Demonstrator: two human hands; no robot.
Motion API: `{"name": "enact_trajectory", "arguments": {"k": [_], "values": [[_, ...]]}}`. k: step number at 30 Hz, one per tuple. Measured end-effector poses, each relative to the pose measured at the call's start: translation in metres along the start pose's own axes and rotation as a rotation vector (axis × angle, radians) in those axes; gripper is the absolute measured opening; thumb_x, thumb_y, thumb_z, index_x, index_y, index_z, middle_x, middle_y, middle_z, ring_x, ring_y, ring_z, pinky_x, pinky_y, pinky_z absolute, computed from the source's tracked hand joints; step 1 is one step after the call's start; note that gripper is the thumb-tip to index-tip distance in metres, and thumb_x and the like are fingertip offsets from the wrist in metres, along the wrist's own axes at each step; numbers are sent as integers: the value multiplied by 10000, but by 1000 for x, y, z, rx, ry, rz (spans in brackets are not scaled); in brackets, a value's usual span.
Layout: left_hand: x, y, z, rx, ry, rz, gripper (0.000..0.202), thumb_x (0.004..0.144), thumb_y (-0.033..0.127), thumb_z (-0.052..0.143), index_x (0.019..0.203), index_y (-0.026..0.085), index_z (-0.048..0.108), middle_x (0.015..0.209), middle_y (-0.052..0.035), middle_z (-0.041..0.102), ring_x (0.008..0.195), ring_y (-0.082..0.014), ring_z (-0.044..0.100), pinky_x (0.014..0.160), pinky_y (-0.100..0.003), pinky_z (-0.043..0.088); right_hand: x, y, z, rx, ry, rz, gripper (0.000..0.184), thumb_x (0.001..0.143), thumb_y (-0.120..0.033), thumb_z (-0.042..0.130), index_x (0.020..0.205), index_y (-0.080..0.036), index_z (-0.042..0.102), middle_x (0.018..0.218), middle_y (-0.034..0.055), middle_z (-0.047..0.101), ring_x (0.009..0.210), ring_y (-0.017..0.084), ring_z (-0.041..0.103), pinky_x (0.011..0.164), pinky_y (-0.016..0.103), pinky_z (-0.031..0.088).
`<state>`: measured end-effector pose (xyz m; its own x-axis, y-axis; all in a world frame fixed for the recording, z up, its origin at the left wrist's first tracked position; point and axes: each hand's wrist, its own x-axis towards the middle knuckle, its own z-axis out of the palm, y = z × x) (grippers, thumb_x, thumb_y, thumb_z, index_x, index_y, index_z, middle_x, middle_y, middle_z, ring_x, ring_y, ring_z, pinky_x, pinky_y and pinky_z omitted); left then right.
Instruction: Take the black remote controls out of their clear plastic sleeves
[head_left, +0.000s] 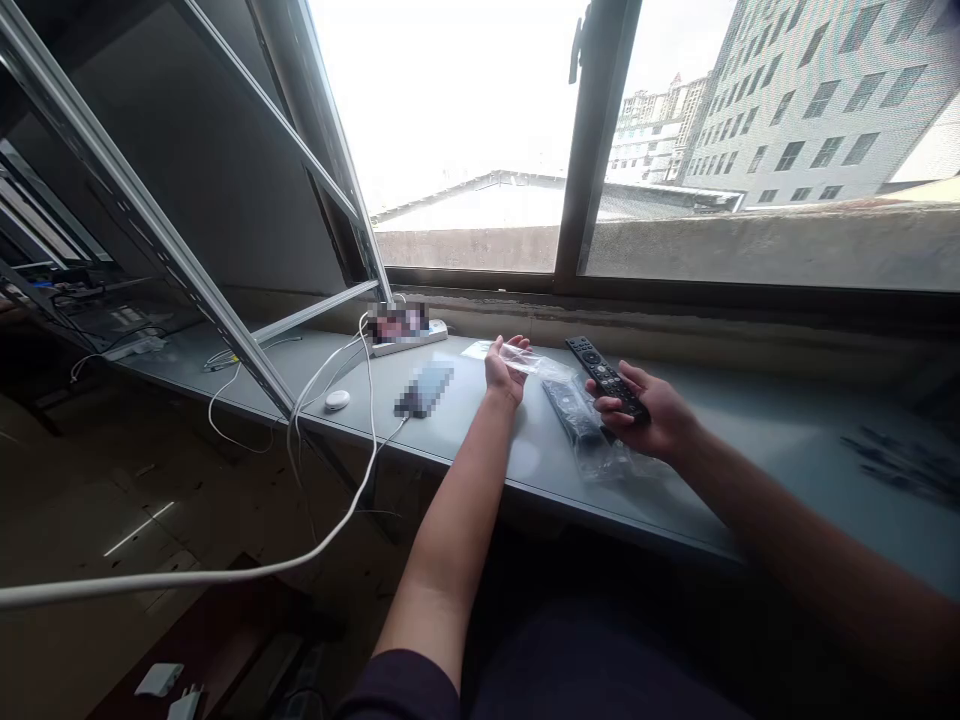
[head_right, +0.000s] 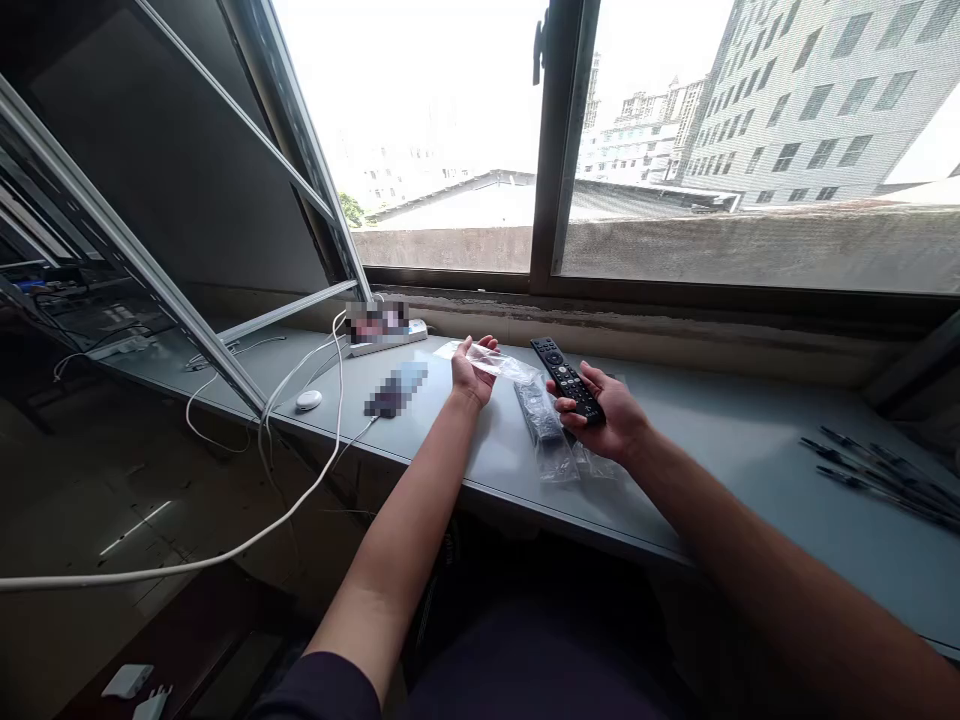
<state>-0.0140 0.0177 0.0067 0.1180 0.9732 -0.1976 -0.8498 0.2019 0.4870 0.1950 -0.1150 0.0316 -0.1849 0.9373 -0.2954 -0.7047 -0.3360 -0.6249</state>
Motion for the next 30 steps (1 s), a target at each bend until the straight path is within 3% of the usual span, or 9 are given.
{"name": "enact_trajectory", "arguments": {"k": [4,9,14,19,23,30], "values": [[1,0,-1,18,1,-3,330,1152,373,613,1206,120,819,988,-111,814,774,-178,744,764,-278,574,-3,2,3,16,-63,-15,353,1204,-315,456,1438,-173,678,892,77,700,537,157,587,363,219,513],[1,-1,-1,15,0,1,330,1159,377,603,1175,128,818,965,-104,811,759,-172,743,736,-268,578,-5,2,7,18,32,-46,302,1193,-318,587,1411,-144,700,862,59,693,617,166,676,458,226,619],[1,-1,0,13,2,-2,332,1160,377,604,1166,121,816,971,-109,808,767,-169,745,758,-268,584,-7,-1,10,24,89,-1,263,1197,-292,588,1405,-168,689,1031,124,803,712,202,794,528,257,704],[-1,0,1,8,7,-2,336,1170,377,594,1123,127,813,940,-98,802,742,-166,733,737,-264,575,-6,2,9,-5,76,-33,264,1215,-381,517,1352,-212,667,1068,152,801,655,200,715,397,253,583],[-2,0,1,15,1,-6,369,1186,384,564,1077,122,799,938,-95,799,734,-153,730,735,-249,571,-3,4,7,12,35,-45,259,1224,-347,462,1303,-201,662,1004,130,768,609,174,636,380,238,527],[1,0,0,-2,1,-7,337,1163,375,598,1178,120,817,952,-104,802,751,-171,728,758,-273,563,-1,6,7,13,39,-71,165,1220,-251,535,1234,-247,699,936,66,747,671,183,713,460,248,630]]}}
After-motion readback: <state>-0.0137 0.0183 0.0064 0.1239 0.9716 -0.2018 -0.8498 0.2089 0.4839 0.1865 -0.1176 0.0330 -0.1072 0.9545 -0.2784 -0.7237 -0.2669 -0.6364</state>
